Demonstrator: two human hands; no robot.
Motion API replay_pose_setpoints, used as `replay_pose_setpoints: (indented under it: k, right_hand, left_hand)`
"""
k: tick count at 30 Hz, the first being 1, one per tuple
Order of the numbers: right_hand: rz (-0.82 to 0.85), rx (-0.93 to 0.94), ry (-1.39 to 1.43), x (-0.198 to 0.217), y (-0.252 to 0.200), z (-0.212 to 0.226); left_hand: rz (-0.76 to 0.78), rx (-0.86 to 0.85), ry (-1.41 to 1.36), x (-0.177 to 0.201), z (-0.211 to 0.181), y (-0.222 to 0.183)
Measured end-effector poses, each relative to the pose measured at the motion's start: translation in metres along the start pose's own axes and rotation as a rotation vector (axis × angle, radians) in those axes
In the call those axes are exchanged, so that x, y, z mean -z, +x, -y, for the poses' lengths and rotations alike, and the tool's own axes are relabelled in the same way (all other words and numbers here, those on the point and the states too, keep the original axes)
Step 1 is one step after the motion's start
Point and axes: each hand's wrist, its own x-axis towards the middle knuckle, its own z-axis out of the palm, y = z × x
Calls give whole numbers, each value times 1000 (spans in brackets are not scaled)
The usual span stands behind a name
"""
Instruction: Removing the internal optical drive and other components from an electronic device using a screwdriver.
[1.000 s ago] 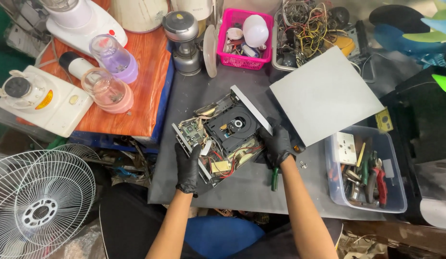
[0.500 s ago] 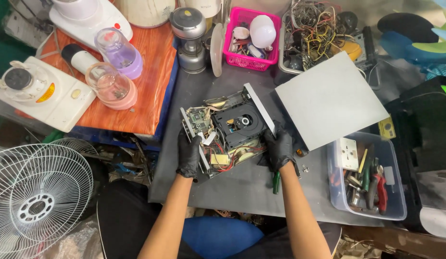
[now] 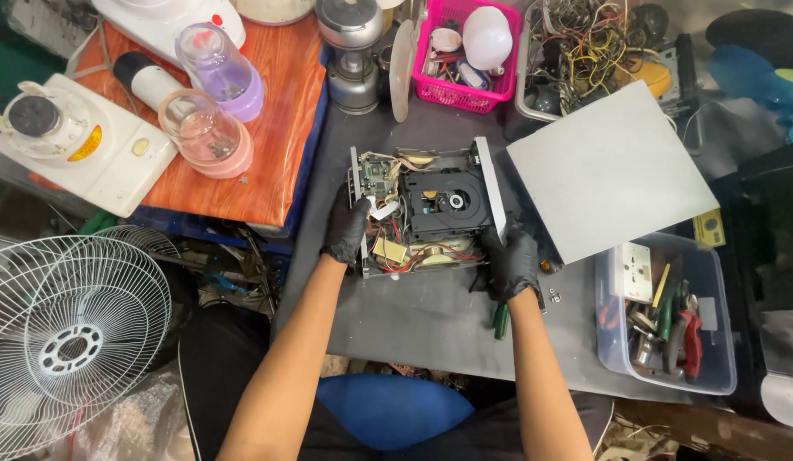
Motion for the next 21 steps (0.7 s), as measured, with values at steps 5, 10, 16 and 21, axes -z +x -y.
replay_pose_setpoints:
  k: [5, 10, 16, 21]
  right_hand:
    - [23, -44, -24, 1, 0, -3]
    - [19, 7, -41, 5, -7, 5]
    - [30, 107, -60, 37, -40, 39]
    - [2, 170, -81, 34, -30, 28]
  left_hand:
    - [85, 105, 61, 5, -30, -12]
    - [146, 123, 488, 14, -70, -44]
    - [196, 148, 570, 29, -125, -129]
    - [111, -243, 699, 31, -45, -152]
